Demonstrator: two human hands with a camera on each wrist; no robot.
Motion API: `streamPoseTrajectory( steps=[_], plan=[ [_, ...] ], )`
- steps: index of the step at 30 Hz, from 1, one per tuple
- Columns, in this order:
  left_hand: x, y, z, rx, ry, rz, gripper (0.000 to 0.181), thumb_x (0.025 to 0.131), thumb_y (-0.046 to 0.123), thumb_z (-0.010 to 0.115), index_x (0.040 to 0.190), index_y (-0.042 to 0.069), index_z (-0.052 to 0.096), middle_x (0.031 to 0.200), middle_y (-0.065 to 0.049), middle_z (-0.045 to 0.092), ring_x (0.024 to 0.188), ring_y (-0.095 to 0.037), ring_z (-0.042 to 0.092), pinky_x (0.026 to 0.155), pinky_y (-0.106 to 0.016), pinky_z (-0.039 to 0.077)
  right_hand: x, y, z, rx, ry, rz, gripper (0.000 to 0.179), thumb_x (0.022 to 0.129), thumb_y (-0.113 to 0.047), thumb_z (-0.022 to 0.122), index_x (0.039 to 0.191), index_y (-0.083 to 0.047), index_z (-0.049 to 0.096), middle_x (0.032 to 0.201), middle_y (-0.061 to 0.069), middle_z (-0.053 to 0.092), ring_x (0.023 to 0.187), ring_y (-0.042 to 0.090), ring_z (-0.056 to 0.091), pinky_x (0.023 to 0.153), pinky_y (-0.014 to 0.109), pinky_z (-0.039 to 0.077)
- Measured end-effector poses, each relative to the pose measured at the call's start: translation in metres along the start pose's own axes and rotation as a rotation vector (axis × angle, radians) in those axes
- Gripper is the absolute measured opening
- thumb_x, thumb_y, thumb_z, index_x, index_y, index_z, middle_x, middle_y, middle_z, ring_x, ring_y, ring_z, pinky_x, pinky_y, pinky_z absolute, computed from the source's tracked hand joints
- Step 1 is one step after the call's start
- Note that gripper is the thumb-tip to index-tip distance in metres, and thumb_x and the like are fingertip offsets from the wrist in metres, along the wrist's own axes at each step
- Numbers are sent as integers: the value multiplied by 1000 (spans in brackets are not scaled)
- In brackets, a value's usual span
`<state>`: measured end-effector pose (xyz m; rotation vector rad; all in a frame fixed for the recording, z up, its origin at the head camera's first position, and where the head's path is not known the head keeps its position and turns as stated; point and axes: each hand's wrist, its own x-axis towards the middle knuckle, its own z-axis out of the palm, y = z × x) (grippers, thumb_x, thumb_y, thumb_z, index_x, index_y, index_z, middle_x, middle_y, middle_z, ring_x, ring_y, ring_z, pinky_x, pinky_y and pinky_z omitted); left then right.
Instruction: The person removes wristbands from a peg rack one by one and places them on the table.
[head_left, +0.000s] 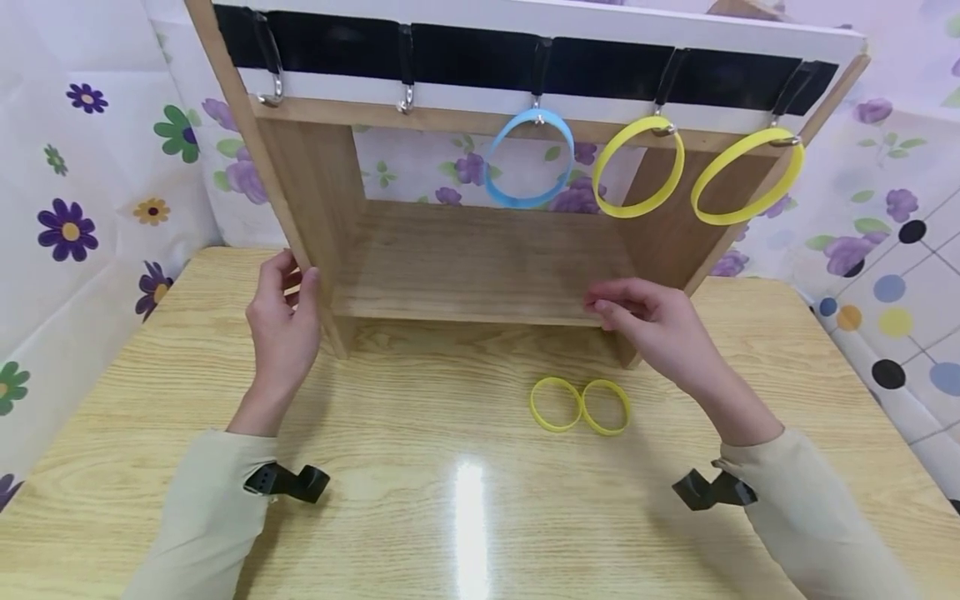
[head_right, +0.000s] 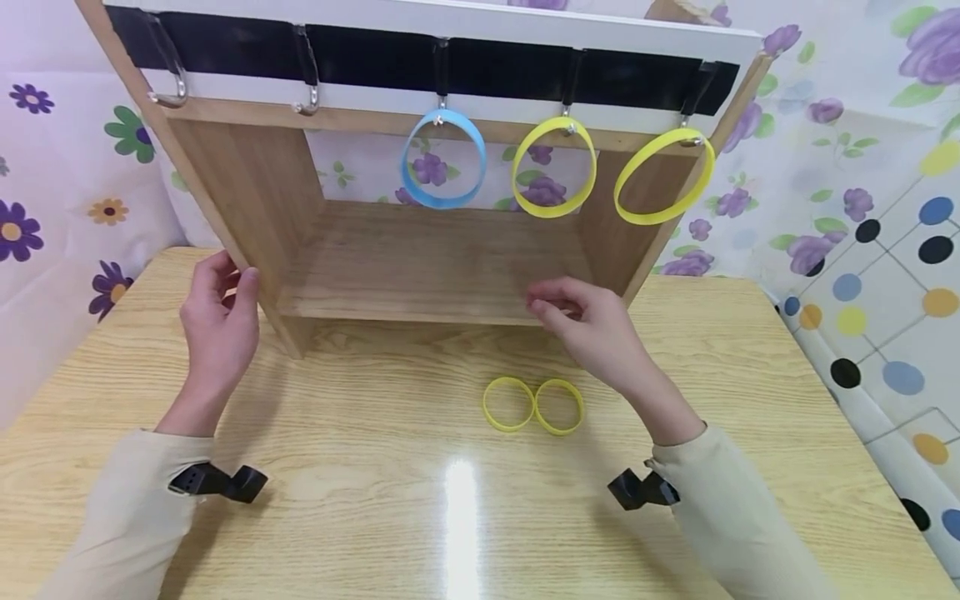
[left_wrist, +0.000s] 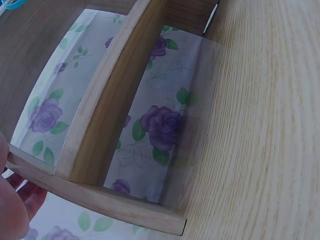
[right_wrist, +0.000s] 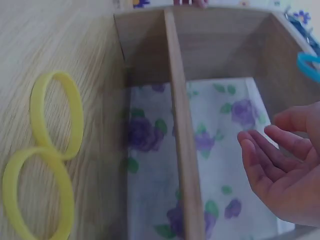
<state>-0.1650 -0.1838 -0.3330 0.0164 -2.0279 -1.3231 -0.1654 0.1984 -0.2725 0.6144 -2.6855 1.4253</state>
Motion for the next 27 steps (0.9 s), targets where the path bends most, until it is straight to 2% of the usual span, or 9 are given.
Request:
streamPoseTrajectory(
  steps=[4,10,13,17,19,27],
  plan=[
    [0,1,2,-6,-5,5,32,99,9,53,126,-8,52,117,-20,62,102,-21,58,84,-20,46,2,-15,3,-4,37,-62,24,97,-13,59,116,0,66,109,11,69,95,19,65,76,18,51],
    [0,0,0,-3,-5,5,32,99,11,53,126,-8,52,117,-19,62,101,-22,58,83,-21,46,9,-35,6,-14,95,-183,27,97,-8,58,121,2,63,109,12,69,94,7,64,78,18,51],
    [0,0,0,-2,-8,2,33,100,12,52,126,-8,52,118,-19,62,102,-23,58,83,-20,45,12,-45,8,-21,111,-219,28,96,-7,59,122,1,63,109,11,69,96,12,65,80,18,50],
    [0,0,0,-1,-6,1,33,100,11,52,126,-8,52,118,-18,62,102,-23,58,83,-20,45,14,-56,10,-25,118,-233,28,96,-7,59,123,0,64,110,9,69,99,19,65,80,19,50],
    [0,1,0,-4,-4,6,32,99,10,52,126,-8,52,118,-18,62,102,-22,58,83,-20,45,16,-61,10,-26,123,-235,28,96,-7,60,122,0,64,111,8,69,99,18,65,80,19,50],
    [0,0,-1,-8,-7,17,32,99,10,52,126,-8,52,119,-17,61,104,-21,57,84,-20,45,25,-83,12,59,136,-191,34,95,-7,61,127,3,58,118,11,65,100,19,66,78,24,54]
  ],
)
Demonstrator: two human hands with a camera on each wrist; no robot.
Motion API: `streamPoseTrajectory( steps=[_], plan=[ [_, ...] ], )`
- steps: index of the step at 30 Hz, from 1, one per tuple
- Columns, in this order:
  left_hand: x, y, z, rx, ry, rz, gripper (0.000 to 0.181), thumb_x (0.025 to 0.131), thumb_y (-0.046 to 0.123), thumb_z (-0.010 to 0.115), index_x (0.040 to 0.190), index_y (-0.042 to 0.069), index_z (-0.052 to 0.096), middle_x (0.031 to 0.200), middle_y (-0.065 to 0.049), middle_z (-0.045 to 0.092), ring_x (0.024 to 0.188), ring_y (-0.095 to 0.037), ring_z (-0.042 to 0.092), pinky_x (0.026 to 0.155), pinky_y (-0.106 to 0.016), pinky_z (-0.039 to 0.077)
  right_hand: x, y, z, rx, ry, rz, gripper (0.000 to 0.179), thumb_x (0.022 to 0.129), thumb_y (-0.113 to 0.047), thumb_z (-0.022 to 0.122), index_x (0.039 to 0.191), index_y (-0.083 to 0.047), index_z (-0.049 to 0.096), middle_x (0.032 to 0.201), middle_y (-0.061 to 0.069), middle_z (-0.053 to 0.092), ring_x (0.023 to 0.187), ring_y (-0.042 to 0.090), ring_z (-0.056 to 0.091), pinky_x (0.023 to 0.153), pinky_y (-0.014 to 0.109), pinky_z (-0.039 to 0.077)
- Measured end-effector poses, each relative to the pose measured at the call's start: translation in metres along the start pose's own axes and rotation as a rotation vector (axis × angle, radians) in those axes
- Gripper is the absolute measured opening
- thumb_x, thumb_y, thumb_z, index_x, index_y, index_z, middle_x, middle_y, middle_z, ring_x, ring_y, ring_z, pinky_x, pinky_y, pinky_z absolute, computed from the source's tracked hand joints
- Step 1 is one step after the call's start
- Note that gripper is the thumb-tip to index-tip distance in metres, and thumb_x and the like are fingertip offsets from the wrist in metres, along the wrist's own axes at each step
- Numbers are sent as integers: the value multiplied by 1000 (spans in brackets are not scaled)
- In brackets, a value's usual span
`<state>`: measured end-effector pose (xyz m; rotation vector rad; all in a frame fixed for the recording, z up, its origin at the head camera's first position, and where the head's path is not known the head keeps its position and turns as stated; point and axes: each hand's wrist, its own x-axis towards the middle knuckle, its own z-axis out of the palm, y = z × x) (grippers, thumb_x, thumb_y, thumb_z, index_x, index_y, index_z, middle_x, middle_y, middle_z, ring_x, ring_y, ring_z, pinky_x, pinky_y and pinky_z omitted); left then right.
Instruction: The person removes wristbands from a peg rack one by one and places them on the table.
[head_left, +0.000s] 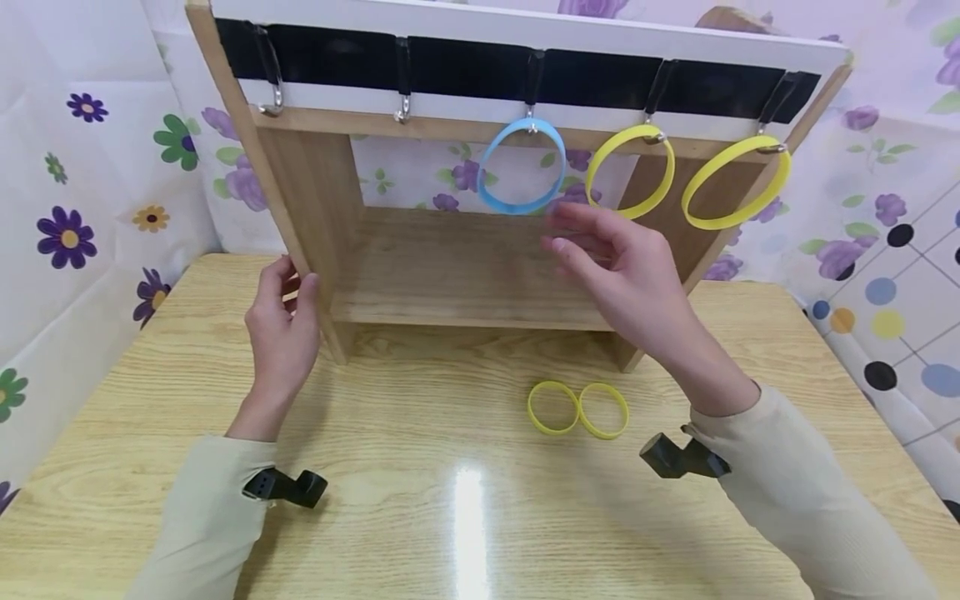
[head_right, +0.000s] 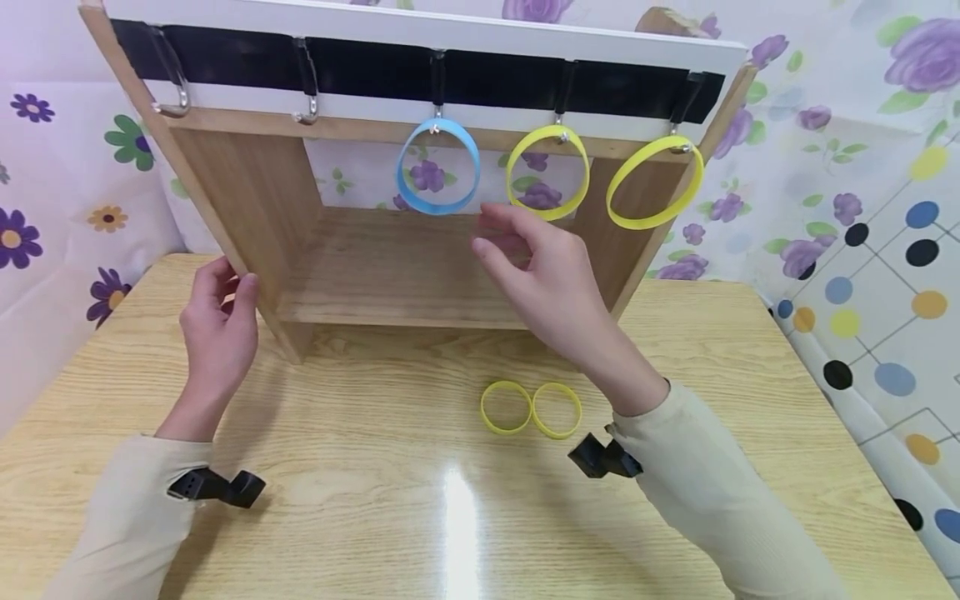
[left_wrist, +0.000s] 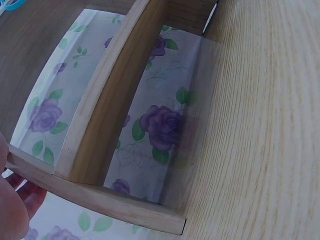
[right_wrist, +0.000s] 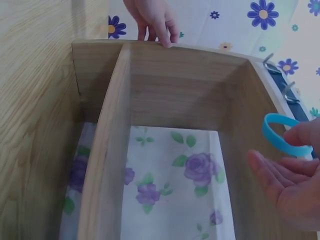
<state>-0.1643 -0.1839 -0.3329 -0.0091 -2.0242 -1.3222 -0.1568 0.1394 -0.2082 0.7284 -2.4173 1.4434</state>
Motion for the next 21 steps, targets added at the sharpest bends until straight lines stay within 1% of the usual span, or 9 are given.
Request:
streamPoseTrajectory(
  steps=[3,6,10,13,17,21],
  plan=[
    [0,1,0,2,-5,-3,33,100,11,52,126,-8,52,120,-17,61,104,-23,57,83,-20,46,6,-4,4,39,24,22,36,95,-7,61,128,5,57,120,13,64,103,20,65,78,26,54],
    [-1,2,0,5,-4,-1,32,100,10,52,126,-8,52,120,-17,61,104,-23,58,83,-20,46,12,-7,8,79,54,37,34,94,-6,61,126,6,58,116,17,66,102,20,65,74,28,56],
    [-1,1,1,3,6,4,31,99,8,52,125,-9,53,118,-19,61,103,-23,58,83,-21,46,19,-10,15,159,98,65,30,94,-6,62,122,5,62,111,17,68,100,20,66,70,29,57],
    [-1,1,2,-4,1,3,30,99,7,52,124,-10,52,118,-20,61,104,-25,58,84,-22,46,20,-13,18,233,137,83,27,94,-5,62,119,5,63,109,17,69,99,21,67,69,31,57],
    [-1,2,2,-3,-4,2,29,99,6,51,124,-9,52,119,-20,60,106,-26,57,85,-25,47,20,-16,19,301,165,74,25,94,-4,61,116,7,64,109,17,69,97,23,67,70,33,57],
    [0,2,1,4,4,4,29,99,5,51,124,-9,52,119,-20,60,106,-26,58,85,-25,47,20,-18,20,304,167,50,24,95,-4,60,115,7,64,109,17,69,95,24,68,71,33,57]
  ],
)
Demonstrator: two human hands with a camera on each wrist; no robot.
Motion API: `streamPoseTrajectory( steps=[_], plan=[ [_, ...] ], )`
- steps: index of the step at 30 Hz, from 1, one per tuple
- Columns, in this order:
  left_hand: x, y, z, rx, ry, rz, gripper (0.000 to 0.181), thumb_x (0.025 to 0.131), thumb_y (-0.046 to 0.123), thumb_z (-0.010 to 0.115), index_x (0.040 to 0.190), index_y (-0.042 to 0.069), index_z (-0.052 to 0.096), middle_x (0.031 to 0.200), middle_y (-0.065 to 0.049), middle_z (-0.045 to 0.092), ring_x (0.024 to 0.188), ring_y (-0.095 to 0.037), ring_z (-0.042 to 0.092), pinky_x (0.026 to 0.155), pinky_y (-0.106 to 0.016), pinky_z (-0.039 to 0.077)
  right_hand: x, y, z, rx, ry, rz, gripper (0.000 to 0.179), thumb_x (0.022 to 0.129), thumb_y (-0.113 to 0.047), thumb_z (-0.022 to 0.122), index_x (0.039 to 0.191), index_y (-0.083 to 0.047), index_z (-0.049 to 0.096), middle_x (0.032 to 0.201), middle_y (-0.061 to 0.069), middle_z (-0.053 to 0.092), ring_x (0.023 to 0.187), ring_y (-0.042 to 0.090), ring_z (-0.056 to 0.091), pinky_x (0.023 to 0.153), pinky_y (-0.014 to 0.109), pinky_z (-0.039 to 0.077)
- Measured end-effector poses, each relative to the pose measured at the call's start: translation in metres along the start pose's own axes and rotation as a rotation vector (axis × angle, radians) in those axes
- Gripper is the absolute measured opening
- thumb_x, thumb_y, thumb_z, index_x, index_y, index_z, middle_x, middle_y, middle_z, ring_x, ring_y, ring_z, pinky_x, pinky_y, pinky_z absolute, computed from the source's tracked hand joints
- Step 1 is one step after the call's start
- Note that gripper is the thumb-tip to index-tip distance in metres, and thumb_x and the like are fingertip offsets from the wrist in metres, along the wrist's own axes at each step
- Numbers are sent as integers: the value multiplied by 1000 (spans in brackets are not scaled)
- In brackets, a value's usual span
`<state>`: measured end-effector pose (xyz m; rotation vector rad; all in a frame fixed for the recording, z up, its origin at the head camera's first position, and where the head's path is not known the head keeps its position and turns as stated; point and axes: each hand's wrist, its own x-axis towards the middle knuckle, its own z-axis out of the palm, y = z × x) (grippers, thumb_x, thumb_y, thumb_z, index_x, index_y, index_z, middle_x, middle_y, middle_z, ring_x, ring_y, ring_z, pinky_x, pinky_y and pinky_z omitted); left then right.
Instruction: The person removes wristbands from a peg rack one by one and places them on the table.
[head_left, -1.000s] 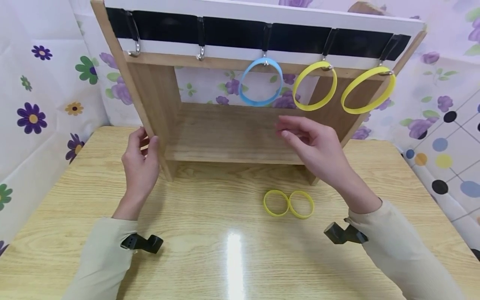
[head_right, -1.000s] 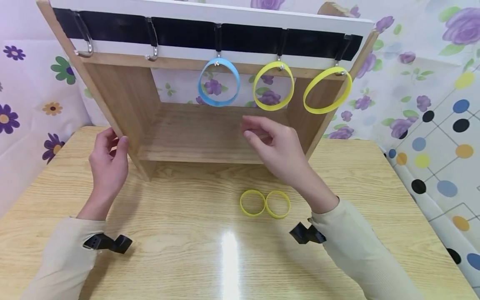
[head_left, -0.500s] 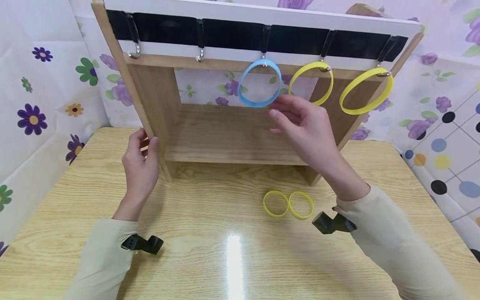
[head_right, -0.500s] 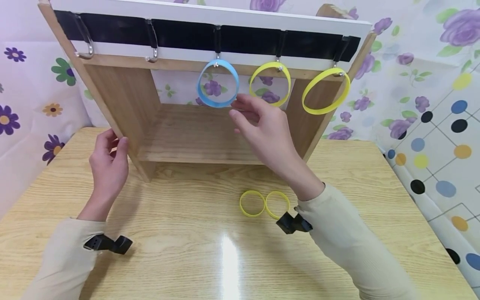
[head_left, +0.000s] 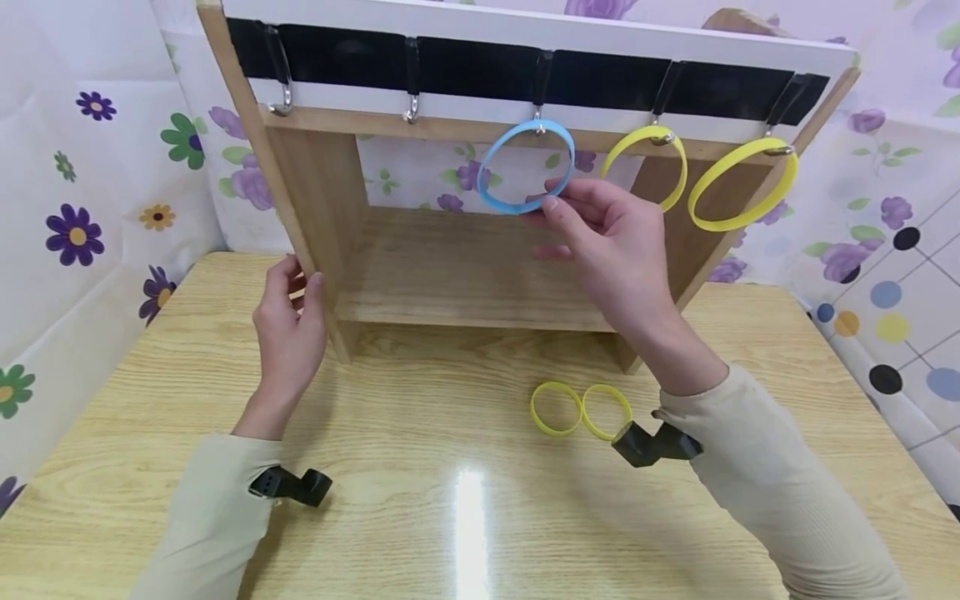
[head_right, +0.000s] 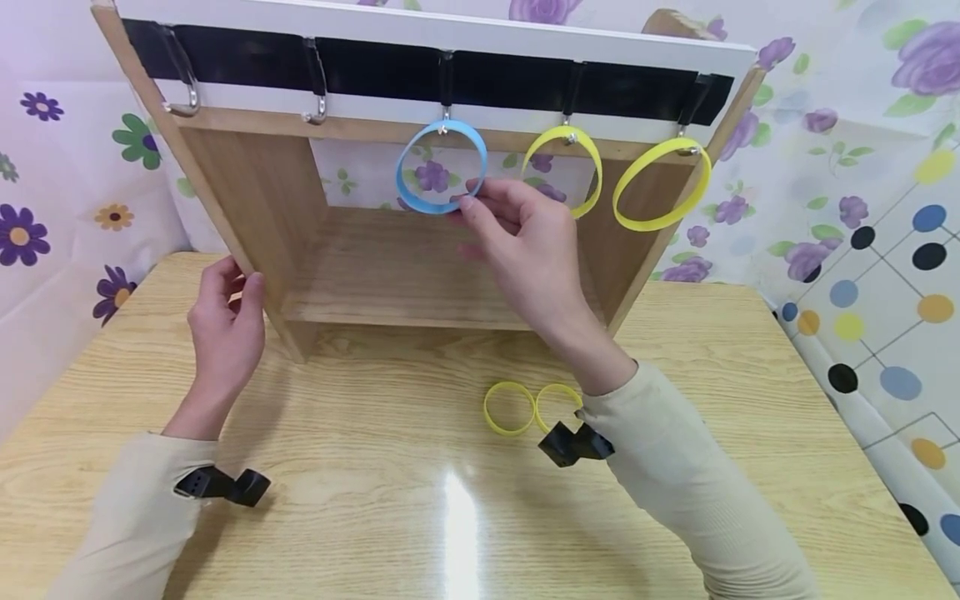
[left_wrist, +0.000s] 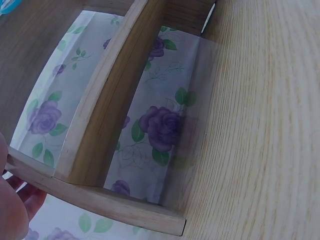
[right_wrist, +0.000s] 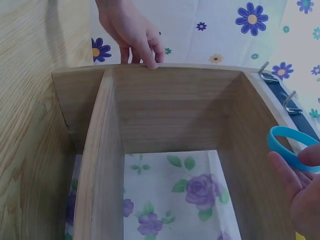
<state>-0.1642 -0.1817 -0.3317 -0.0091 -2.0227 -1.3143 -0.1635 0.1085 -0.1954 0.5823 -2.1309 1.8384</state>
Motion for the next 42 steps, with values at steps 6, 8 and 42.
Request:
streamPoseTrajectory(
  steps=[6,8,42],
  plan=[
    [1,-2,1,9,12,0,29,99,6,52,124,-9,53,117,-20,61,104,-25,58,84,-26,48,1,-4,0,-1,12,-32,24,94,-6,62,114,7,65,106,16,70,91,19,69,74,32,56],
    [2,-3,1,8,18,0,29,98,6,52,123,-9,53,116,-20,61,104,-26,58,84,-25,48,3,-5,0,8,13,-45,24,93,-6,63,113,7,66,104,16,70,91,19,69,75,32,56],
    [0,-3,1,19,4,8,30,99,7,52,124,-9,52,118,-21,61,106,-24,58,84,-21,46,-5,-9,-6,-49,-84,-173,22,89,5,64,111,10,65,100,16,70,86,20,70,71,31,57]
  ],
)
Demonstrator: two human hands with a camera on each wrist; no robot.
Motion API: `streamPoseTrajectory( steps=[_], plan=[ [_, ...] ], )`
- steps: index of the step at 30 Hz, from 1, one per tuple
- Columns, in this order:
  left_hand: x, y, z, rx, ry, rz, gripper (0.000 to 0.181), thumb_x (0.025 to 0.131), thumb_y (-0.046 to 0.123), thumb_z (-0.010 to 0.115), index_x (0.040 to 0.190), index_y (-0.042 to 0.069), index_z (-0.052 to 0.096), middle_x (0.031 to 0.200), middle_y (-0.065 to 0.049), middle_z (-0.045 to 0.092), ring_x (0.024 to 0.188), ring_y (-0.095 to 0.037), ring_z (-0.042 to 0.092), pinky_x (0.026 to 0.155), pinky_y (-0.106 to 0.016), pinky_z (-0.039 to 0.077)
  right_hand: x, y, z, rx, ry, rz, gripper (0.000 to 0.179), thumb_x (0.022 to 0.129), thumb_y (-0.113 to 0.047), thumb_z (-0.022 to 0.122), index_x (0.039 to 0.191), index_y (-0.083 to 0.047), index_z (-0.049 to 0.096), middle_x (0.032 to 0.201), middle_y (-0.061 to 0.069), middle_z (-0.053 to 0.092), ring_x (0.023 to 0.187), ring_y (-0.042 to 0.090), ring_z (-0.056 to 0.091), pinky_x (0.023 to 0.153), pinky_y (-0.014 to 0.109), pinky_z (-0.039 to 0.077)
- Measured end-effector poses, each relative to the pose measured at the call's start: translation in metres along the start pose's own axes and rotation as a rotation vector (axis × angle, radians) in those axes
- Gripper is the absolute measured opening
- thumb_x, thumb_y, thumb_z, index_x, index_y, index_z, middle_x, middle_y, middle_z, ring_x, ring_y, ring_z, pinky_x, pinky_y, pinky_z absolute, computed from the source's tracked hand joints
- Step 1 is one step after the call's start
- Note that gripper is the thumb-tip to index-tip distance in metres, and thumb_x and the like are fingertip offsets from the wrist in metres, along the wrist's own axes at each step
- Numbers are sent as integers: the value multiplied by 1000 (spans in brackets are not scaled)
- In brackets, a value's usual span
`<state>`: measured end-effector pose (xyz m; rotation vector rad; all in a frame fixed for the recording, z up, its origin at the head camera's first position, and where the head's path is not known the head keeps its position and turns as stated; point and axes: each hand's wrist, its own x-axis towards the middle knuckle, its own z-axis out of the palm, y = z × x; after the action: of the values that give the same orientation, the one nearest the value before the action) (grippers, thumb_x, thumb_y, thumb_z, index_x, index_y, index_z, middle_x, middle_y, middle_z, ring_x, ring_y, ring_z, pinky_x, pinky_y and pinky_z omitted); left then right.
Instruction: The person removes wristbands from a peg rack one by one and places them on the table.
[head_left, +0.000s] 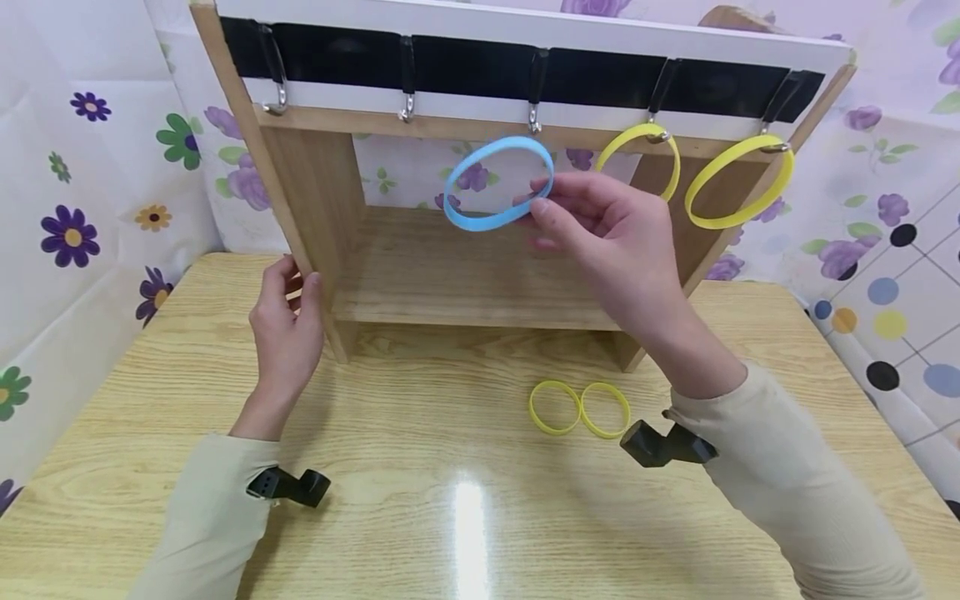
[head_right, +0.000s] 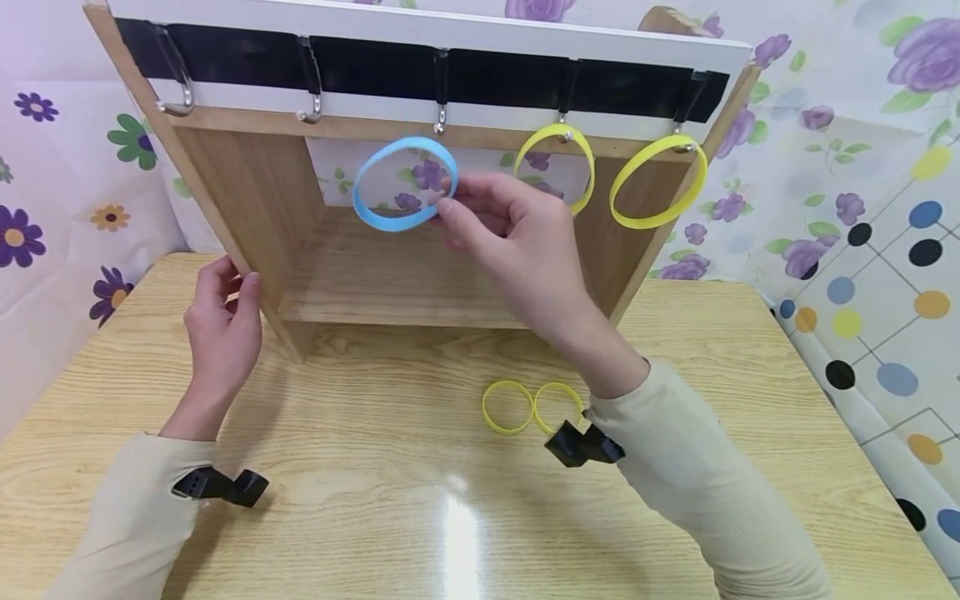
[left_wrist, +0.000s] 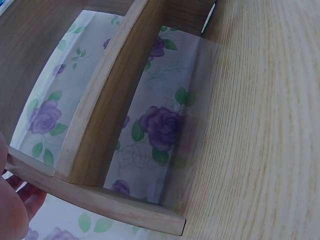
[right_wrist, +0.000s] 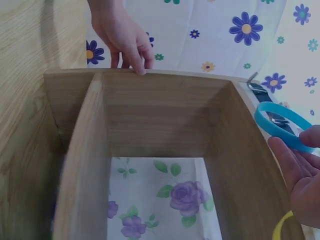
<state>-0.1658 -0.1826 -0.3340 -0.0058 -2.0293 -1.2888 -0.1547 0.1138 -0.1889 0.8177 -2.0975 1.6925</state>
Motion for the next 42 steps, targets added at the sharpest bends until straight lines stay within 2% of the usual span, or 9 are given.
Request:
streamPoseTrajectory(
  steps=[7,15,22,27,32,42],
  plan=[
    [0,1,0,4,-15,-8,31,99,8,51,126,-9,51,119,-21,60,106,-25,58,86,-28,47,-10,10,-3,-6,-49,32,23,88,8,64,111,13,64,98,16,69,82,18,70,68,34,57],
    [0,1,0,8,-10,-6,31,99,8,52,125,-9,51,118,-22,60,106,-26,58,85,-24,46,-22,27,-11,-73,-112,120,20,91,0,65,109,8,66,102,14,69,82,15,69,71,31,56],
    [0,2,0,-8,2,-14,29,99,7,52,123,-9,52,116,-20,61,106,-28,57,83,-19,45,-35,46,-22,-112,-115,190,22,91,-3,66,108,11,66,98,19,70,78,12,69,71,33,56],
    [0,2,0,-12,3,-13,29,99,7,52,123,-9,52,117,-20,61,106,-27,57,83,-19,45,-45,59,-28,-108,-102,260,23,90,-4,67,108,11,66,96,19,69,74,17,70,69,35,57],
    [0,1,0,-3,1,-12,29,99,7,52,122,-10,52,116,-21,61,105,-26,57,83,-19,45,-53,69,-32,-126,-87,303,25,91,-3,65,110,13,64,96,23,69,71,18,69,66,31,57],
    [0,0,-1,2,-5,-23,30,99,9,51,124,-9,52,118,-20,61,105,-23,57,84,-22,45,-67,86,-41,-166,-122,375,29,92,-6,66,114,13,63,98,23,69,73,10,68,65,30,57]
  ],
)
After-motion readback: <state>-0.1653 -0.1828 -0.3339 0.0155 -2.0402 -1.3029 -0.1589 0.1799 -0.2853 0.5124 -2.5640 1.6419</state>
